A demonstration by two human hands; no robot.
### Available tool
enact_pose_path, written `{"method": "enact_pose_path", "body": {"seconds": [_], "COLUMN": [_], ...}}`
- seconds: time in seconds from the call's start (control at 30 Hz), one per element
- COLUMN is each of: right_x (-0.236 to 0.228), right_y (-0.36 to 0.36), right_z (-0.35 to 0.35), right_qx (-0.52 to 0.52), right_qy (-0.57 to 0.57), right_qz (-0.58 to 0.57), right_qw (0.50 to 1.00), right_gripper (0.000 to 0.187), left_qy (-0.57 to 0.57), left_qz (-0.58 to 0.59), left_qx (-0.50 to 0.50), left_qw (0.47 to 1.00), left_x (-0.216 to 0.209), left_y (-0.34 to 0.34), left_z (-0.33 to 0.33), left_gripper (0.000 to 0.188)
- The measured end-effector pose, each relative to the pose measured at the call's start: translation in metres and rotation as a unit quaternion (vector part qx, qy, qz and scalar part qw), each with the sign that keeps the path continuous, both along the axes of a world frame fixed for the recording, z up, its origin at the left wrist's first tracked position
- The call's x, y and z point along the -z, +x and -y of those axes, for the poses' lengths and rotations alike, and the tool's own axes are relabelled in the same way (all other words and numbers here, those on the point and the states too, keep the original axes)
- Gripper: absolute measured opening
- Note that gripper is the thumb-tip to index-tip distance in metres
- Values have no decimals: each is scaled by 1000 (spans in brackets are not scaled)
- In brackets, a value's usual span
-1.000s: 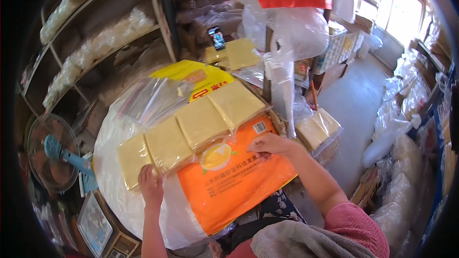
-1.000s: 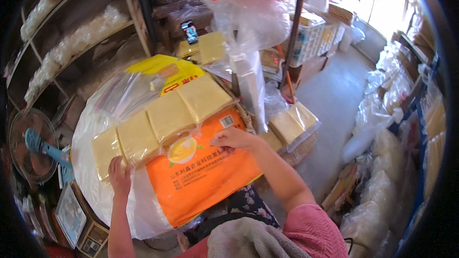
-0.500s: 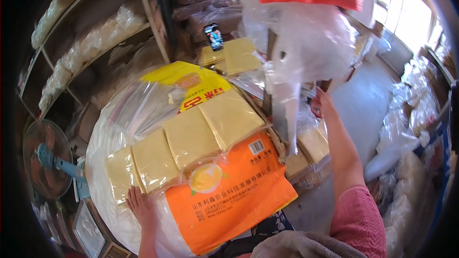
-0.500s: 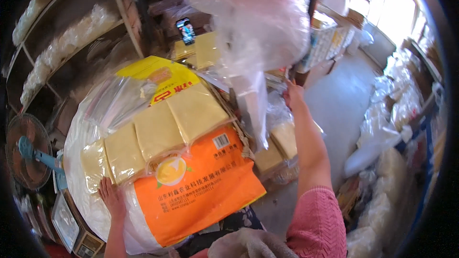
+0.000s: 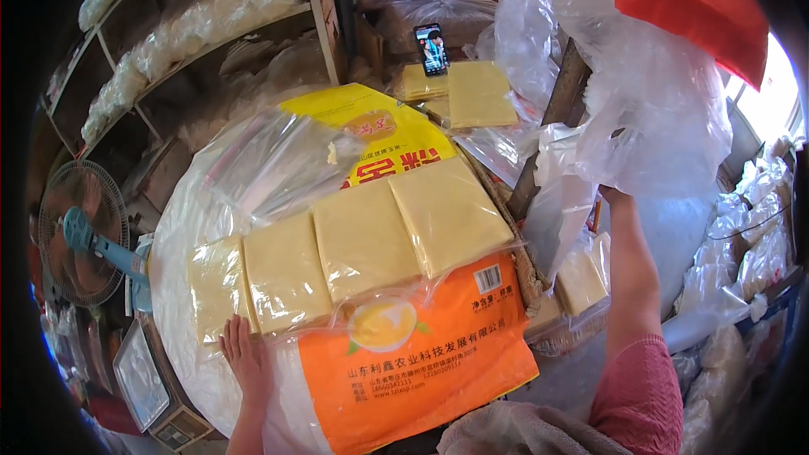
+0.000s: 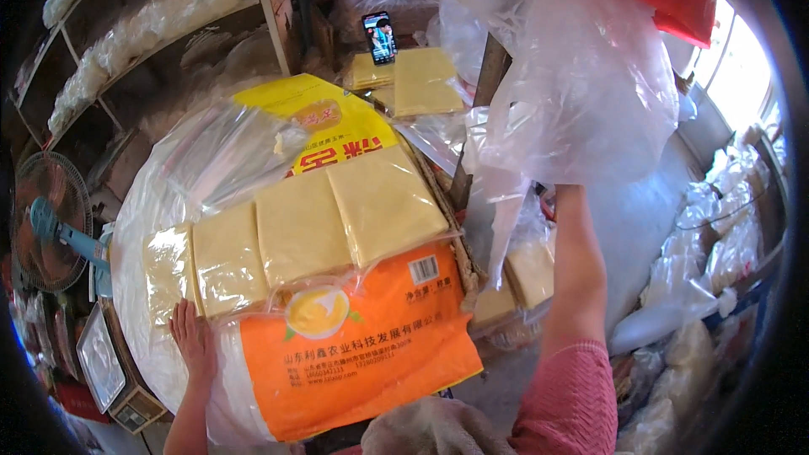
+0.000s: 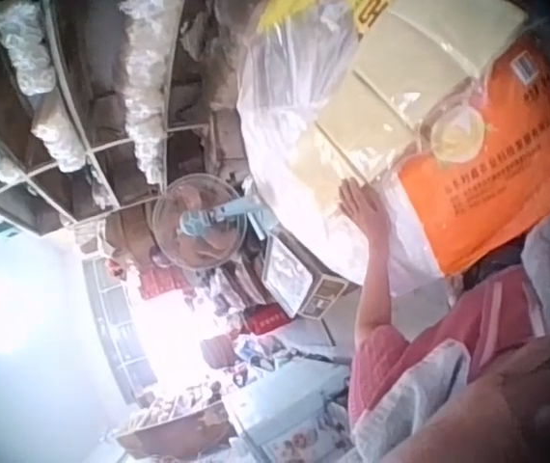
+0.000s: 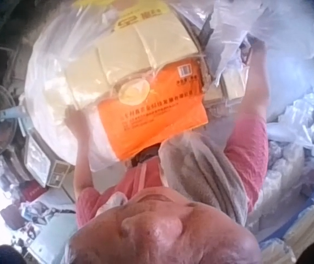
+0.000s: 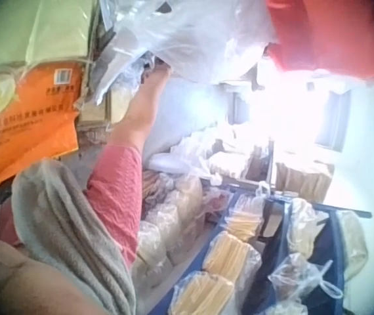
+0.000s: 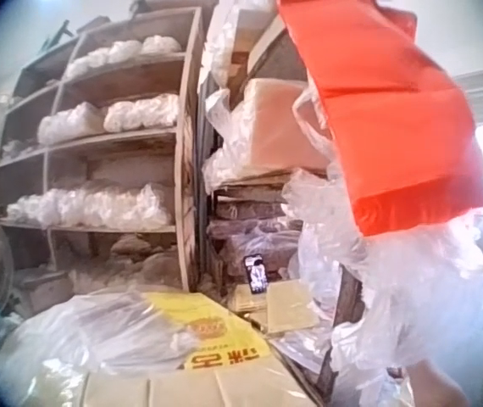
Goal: The person places stacks of yellow sheets into plastic bags and applies red labels to the bags. The bags are then placed in a pile on the table.
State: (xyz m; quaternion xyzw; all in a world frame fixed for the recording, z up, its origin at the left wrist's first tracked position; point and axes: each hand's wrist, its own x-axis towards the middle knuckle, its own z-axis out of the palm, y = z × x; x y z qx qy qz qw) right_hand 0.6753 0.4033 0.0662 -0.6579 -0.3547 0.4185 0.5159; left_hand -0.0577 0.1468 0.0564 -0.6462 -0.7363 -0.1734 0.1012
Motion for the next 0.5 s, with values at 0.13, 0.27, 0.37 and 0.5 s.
{"method": "enact_pose_path", "body": {"seconds": [0.13,0.27,0.37,0.5], "right_x": [22,-22,-36,-40], "right_y": [51,3,-18,-145], "right_z": [27,145,233,290], "right_qx": [-25,116,47,-156], "right_qy": [173,93,82,85], "right_qz": [258,-218,-185,-184], "right_qw": [950,964,978,967], "right_gripper": [27,38,41,31], "left_qy": [14,25,57,157], "left_qz": [-1,-4,6,90], "left_qx": [12,7,27,77], "left_qw": [1000,1000,998,980], "left_x": [8,11,3,6], "left_y": [-5,-15,-15,-12], "left_z": [-3,6,8,9], "left_gripper": [50,52,54,54]}}
